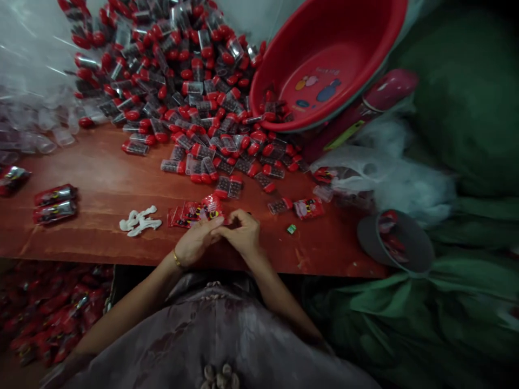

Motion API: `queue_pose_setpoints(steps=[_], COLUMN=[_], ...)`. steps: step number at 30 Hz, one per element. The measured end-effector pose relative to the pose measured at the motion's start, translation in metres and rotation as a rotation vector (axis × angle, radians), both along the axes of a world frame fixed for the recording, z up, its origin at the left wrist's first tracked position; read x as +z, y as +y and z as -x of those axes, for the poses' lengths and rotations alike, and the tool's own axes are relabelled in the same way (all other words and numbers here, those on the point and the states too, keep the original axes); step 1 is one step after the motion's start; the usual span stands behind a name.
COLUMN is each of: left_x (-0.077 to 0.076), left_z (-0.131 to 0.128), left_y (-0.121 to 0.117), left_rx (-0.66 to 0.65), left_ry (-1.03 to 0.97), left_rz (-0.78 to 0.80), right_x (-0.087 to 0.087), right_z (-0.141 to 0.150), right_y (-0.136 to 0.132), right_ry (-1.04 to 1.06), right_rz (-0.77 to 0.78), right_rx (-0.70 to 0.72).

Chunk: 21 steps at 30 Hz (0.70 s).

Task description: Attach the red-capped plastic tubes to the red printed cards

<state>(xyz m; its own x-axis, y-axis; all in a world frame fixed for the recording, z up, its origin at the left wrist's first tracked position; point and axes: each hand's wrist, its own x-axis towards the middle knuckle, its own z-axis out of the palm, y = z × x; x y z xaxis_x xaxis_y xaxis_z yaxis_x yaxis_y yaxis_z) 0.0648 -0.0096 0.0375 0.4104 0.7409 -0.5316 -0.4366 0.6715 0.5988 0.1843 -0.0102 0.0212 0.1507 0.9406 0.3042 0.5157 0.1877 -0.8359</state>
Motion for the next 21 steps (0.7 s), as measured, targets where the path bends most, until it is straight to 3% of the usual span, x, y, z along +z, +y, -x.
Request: queue_pose_setpoints(steps=[2, 4, 5, 9, 10, 12, 14, 17, 21], left_x=[0.0, 0.004, 0.007, 0.028, 0.033, 0.04, 0.04, 0.027, -0.001], left_z=[0.019, 0.048, 0.066, 0.142, 0.156, 0.17, 0.163, 0.127, 0.079], left_y=[0.004, 0.013, 0.02, 0.053, 0.058, 0.064, 0.061, 0.046, 0.024], left_rx=[-0.059, -0.019, 0.047, 0.511, 0.621, 0.712, 0.705, 0.588, 0.371], left_ry=[0.056, 0.107, 0.123, 0.218, 0.265, 0.322, 0.334, 0.44, 0.987], left_rz=[-0.007, -0.005, 0.008, -0.023, -0.05, -0.082, -0.12, -0.21, -0.648], right_x=[0.001, 0.004, 0.004, -0.007, -0.012, -0.022, -0.026, -0.024, -0.021], right_z=[-0.002, -0.015, -0.025, -0.071, -0.078, -0.079, -0.066, -0.03, 0.012], right_y=[0.007, 0.012, 0.013, 0.013, 0.012, 0.008, 0.005, 0.004, 0.012], right_ry=[-0.212, -0.38, -0.453, -0.691, -0.731, -0.789, -0.813, -0.794, -0.73], right_rz=[-0.064, -0.095, -0.09, 0.078, 0.114, 0.154, 0.154, 0.092, 0.005], right_rx=[0.042, 0.019, -0.034, -0.337, -0.34, -0.29, -0.216, -0.052, 0.243])
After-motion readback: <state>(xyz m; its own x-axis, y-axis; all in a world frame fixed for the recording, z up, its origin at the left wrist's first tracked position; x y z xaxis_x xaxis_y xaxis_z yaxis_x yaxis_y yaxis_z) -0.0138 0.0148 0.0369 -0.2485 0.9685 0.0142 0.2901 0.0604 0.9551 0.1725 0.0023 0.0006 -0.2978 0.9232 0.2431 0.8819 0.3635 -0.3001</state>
